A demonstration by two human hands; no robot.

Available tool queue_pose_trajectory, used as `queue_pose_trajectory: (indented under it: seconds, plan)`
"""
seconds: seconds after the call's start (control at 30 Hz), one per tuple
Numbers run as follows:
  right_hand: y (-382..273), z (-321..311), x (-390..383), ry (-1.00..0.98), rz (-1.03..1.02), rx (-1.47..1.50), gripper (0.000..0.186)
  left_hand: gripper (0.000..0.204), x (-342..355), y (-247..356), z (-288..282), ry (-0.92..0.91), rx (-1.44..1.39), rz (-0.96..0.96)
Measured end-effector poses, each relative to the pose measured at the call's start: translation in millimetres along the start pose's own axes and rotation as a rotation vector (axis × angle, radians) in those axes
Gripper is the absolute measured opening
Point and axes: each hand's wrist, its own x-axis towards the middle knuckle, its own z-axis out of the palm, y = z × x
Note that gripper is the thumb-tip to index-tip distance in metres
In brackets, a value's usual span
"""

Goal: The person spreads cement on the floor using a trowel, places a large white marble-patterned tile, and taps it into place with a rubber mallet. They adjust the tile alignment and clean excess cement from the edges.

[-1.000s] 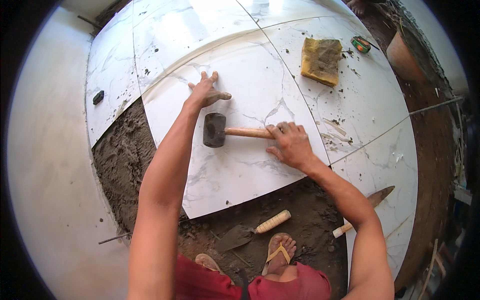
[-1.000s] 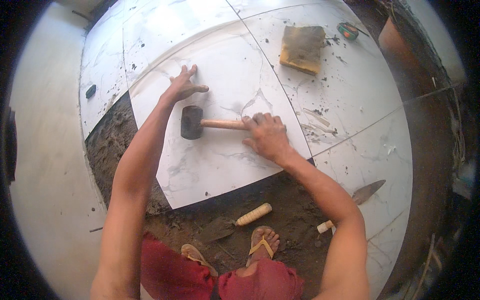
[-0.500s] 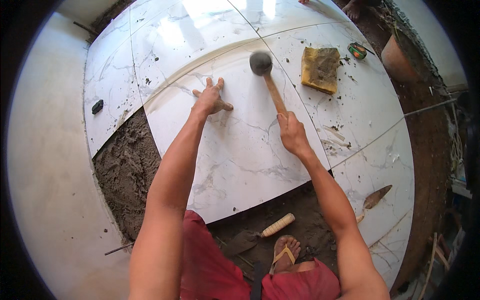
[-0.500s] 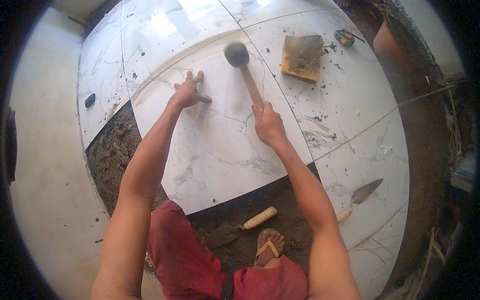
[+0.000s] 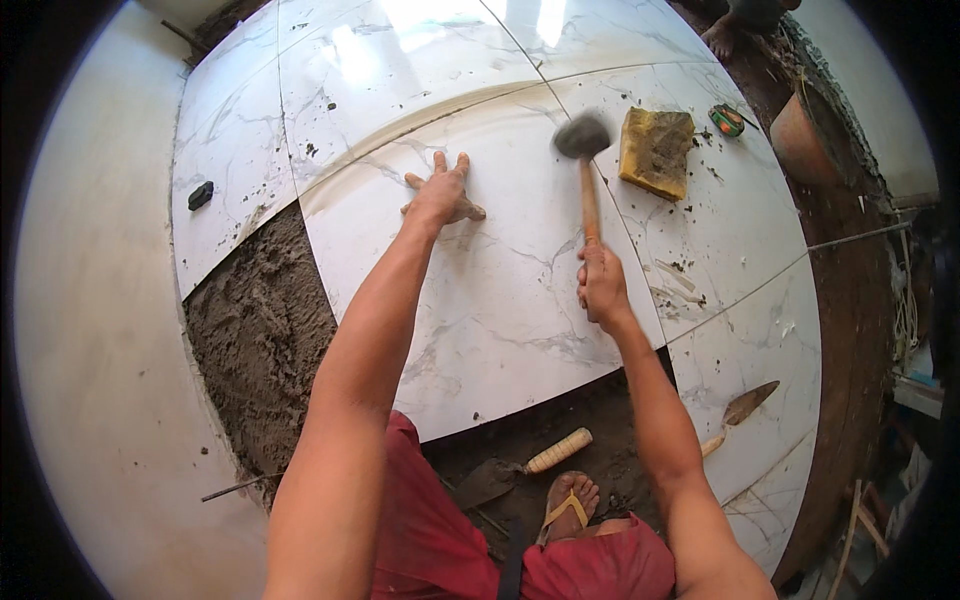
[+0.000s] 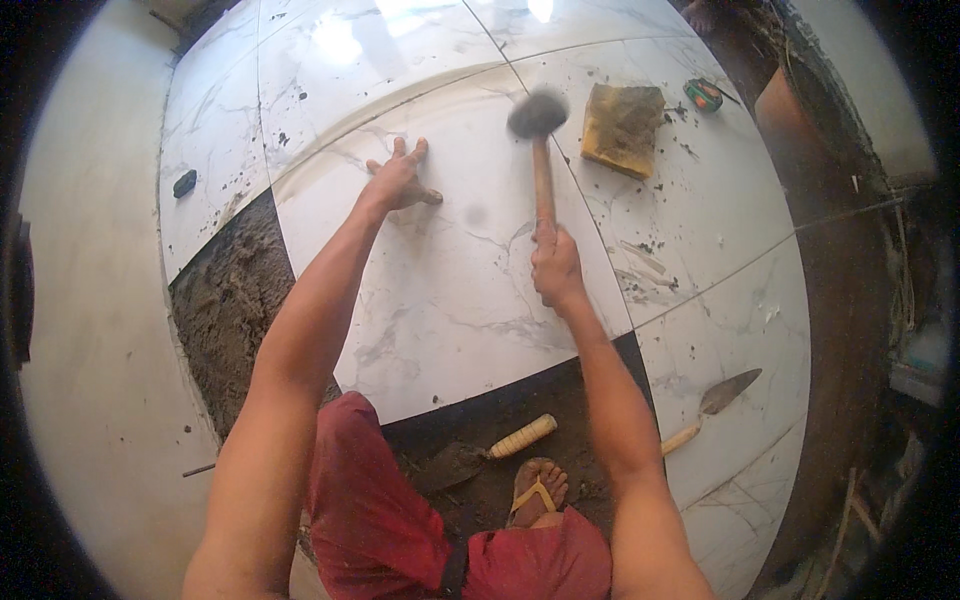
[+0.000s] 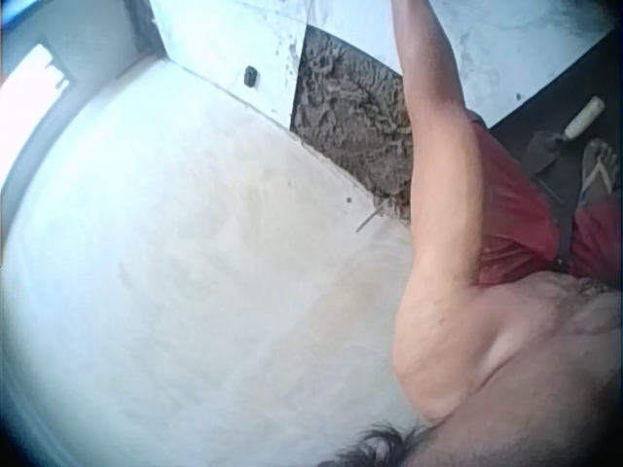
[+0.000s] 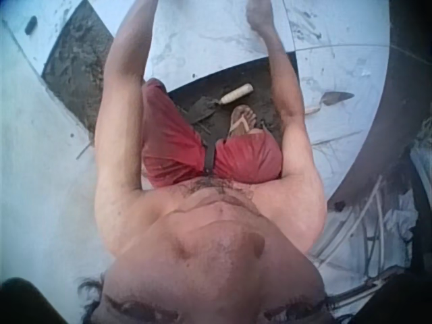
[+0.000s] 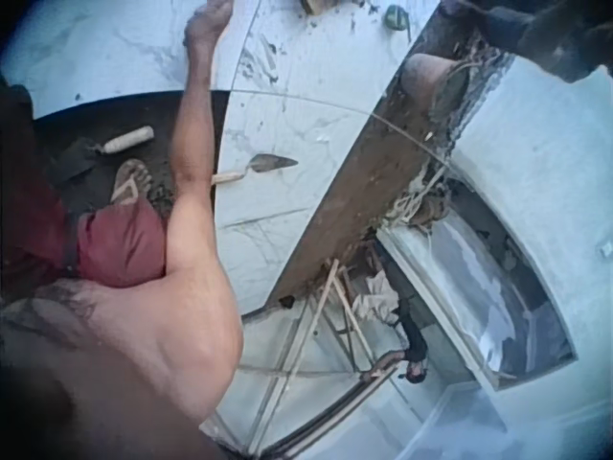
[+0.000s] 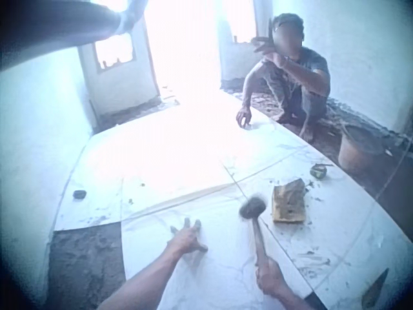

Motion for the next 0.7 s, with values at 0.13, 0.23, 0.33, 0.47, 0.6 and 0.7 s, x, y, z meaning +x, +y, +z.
queue_pose_trajectory:
  seconds: [0.13,0.23,0.33,0.47,0.6,0.7]
  plan:
    - [-50,13,-30,-0.073,-0.092,0.281,0.040,0.117,-7,-8,1,-0.018,0.017,-0.034]
    - [-10,9,-22,-0.042,-0.079,0.151,0.039,0.117,-3,-6,-3,-0.014,-0.002,-0.022]
    - [-34,16,-43,-0.065,0.044,0.169,0.039,0.117,-5,-16,-4,-0.027,0.026,-0.053]
    - [16,-7,-65,0.118,-0.308,-0.306,0.041,0.118,2,-1,-2,-0.031,0.070,-0.030]
    - [-2,-15,-104,0.076,-0.216,-0.442,0.041,0.117,12,-9,13,-0.025,0.140,0.000]
    - [-19,0,-147,-0.028,-0.251,-0.330,0.033,0.105,23,-64,19,0.121,0.063,0.051]
